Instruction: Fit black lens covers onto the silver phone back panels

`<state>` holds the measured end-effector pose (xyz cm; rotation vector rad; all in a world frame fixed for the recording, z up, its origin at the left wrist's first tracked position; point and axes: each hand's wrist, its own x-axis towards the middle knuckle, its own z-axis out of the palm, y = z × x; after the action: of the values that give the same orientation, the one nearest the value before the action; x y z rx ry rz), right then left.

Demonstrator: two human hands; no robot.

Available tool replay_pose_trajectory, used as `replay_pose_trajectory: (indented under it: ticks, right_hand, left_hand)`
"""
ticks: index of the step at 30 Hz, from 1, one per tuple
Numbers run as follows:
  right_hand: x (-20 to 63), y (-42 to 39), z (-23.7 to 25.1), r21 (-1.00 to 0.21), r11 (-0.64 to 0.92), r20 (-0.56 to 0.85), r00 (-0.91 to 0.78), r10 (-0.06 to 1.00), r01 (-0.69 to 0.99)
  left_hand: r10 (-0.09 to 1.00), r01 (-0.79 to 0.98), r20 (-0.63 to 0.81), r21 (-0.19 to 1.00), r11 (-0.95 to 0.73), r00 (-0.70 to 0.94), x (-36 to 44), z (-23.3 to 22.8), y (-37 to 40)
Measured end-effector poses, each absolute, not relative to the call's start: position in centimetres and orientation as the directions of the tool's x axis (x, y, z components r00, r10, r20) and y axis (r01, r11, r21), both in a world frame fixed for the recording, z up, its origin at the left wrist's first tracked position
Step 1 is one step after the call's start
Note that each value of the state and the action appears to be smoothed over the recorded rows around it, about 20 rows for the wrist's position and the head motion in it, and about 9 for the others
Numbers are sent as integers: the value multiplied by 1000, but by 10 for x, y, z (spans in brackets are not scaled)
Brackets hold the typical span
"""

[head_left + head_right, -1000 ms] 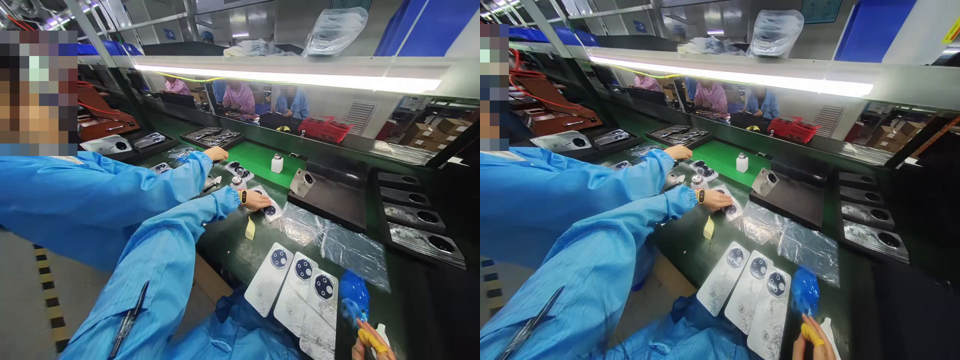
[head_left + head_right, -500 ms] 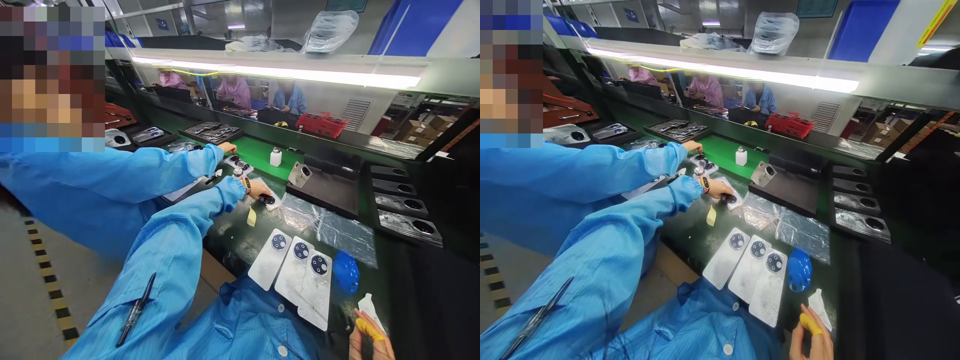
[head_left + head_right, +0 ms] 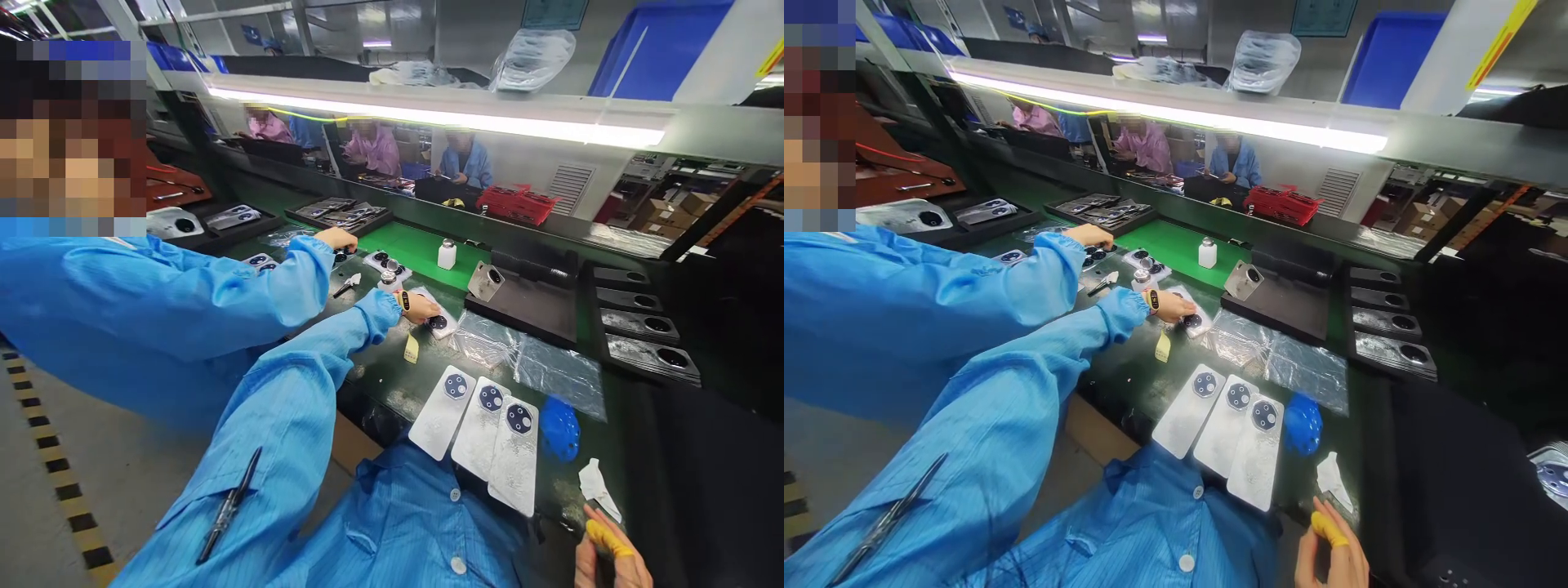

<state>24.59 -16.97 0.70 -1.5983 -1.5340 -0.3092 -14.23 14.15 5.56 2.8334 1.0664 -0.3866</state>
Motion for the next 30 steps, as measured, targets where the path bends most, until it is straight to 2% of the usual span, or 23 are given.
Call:
replay_pose_trajectory:
  ticks: [2, 5, 7, 11, 14, 24, 30]
  right_hand:
    - [242, -165, 12, -367, 163, 754, 190, 629, 916]
    - [241, -156, 16, -277, 272, 830, 86, 551, 922]
    - [240, -154, 17, -271, 310, 827, 55, 560, 911]
    - [237, -154, 20, -364, 276, 753, 106, 650, 890]
    - [237, -151, 22, -381, 295, 743, 100, 662, 876]
    - [228, -120, 62, -149, 532, 788, -226, 574, 834]
    - [222, -113, 65, -179, 579, 792, -233, 564, 795]
  left_hand:
    - [645, 670, -275, -4, -742, 713, -140, 58, 140]
    - [653, 683, -287, 6, -731, 701, -138, 62, 137]
    - [657, 690, -292, 17, -723, 695, -137, 64, 136]
    - [665, 701, -279, 43, -712, 693, -138, 65, 135]
    - [665, 699, -259, 60, -713, 701, -140, 63, 136]
    - [646, 671, -199, 91, -736, 737, -147, 46, 146]
    - [661, 676, -158, 75, -733, 734, -146, 42, 144]
